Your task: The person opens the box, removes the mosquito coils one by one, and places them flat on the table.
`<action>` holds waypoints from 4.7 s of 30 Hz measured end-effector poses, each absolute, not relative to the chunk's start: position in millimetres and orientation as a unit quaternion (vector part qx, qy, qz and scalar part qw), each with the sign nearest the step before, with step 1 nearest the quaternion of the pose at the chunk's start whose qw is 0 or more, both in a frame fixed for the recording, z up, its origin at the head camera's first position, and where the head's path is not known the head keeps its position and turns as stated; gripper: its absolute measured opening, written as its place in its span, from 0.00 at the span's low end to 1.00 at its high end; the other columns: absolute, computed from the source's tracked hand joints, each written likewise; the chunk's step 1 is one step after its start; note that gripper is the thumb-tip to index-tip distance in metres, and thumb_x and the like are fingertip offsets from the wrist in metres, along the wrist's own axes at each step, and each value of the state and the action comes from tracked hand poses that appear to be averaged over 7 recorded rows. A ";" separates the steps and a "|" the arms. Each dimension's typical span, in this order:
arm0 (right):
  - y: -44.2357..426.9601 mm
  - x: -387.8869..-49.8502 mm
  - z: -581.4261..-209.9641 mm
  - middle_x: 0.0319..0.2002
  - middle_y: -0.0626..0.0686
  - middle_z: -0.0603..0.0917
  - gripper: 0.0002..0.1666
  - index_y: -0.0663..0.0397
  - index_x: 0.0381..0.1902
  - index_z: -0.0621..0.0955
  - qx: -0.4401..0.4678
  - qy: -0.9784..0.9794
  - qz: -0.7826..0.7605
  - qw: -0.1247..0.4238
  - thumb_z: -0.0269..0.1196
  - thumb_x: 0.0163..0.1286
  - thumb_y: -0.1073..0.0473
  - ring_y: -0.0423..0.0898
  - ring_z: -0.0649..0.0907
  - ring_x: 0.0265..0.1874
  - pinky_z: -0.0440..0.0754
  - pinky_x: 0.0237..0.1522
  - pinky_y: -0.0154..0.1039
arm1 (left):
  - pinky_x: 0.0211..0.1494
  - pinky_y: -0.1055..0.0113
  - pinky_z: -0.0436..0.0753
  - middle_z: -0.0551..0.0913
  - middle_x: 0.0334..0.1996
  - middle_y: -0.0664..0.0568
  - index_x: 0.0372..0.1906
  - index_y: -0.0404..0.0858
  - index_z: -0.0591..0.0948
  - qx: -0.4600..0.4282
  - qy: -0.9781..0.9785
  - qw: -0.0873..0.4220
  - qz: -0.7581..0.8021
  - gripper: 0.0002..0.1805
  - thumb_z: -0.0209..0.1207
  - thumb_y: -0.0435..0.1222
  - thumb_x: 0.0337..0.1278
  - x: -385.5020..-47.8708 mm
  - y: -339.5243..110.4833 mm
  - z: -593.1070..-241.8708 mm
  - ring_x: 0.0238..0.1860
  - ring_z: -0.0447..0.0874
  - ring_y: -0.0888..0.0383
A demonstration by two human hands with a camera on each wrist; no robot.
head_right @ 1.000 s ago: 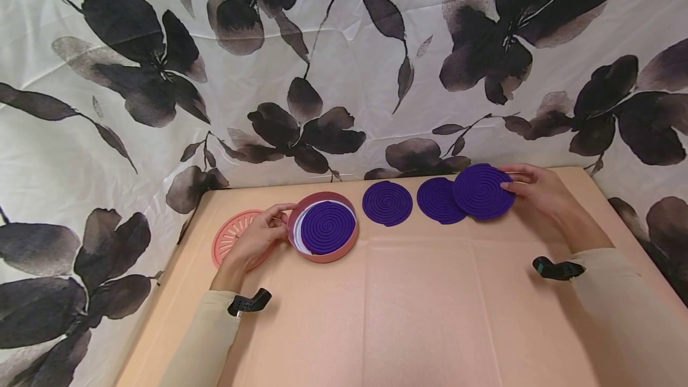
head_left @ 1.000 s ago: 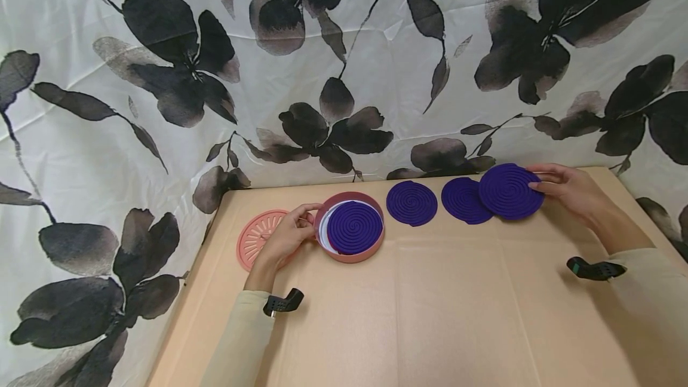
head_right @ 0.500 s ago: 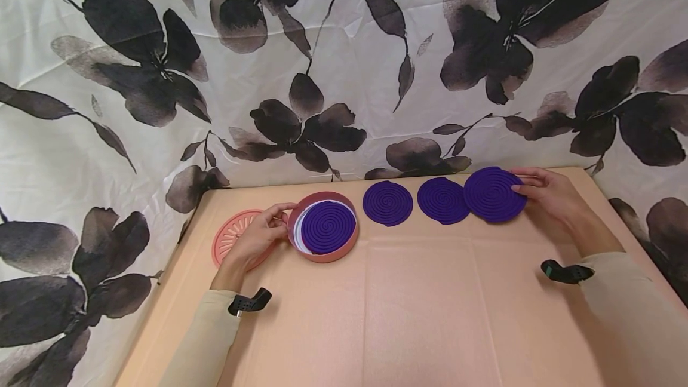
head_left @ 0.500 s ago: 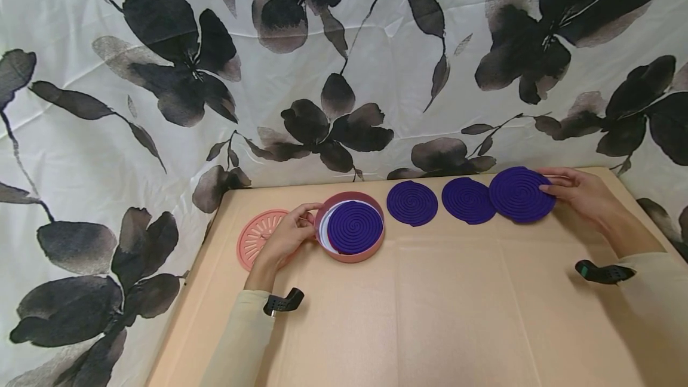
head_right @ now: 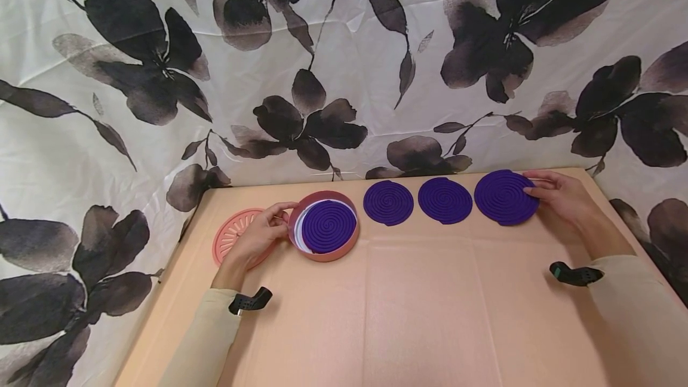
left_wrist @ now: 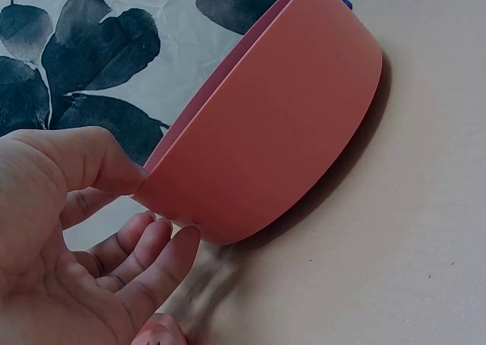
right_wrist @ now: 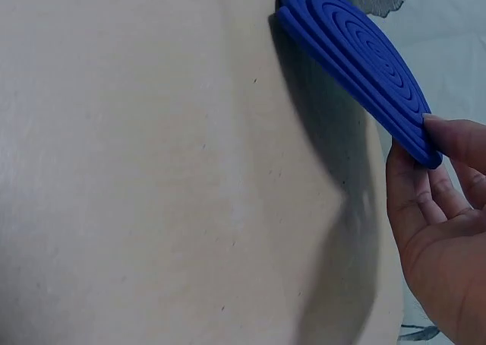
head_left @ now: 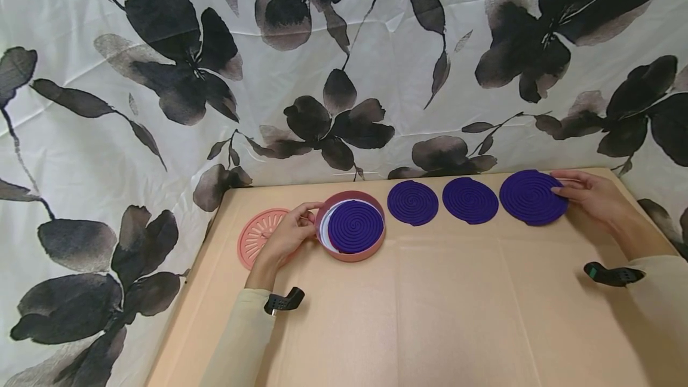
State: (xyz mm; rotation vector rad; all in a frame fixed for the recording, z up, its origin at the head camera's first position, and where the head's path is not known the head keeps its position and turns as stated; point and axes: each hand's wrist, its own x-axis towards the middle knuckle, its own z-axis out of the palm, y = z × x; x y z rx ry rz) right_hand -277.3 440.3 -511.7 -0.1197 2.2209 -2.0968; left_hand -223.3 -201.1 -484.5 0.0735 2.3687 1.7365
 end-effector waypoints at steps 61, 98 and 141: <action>444.4 -298.1 -510.1 0.47 0.28 0.72 0.30 0.68 0.70 0.68 0.002 0.894 -0.447 0.030 0.58 0.77 0.58 0.19 0.69 0.42 0.73 0.39 0.15 | 0.41 0.66 0.82 0.70 0.51 0.32 0.71 0.36 0.71 0.010 0.804 0.119 0.583 0.31 0.54 0.20 0.62 -234.6 -198.2 -479.6 0.42 0.71 0.52; 409.2 -283.6 -489.2 0.42 0.22 0.82 0.32 0.65 0.67 0.72 -0.020 0.859 -0.510 0.034 0.64 0.73 0.51 0.21 0.82 0.40 0.78 0.41 0.18 | 0.42 0.64 0.80 0.70 0.51 0.31 0.71 0.37 0.71 0.016 0.814 0.133 0.565 0.31 0.54 0.20 0.62 -227.2 -197.4 -461.7 0.41 0.73 0.52; 265.8 -290.5 -449.7 0.54 0.58 0.84 0.23 0.65 0.65 0.74 -0.187 0.807 -0.548 0.119 0.59 0.76 0.63 0.36 0.86 0.48 0.82 0.50 0.28 | 0.39 0.68 0.77 0.70 0.50 0.34 0.70 0.36 0.73 0.016 0.819 0.123 0.560 0.30 0.55 0.20 0.62 -216.7 -190.9 -452.7 0.43 0.70 0.51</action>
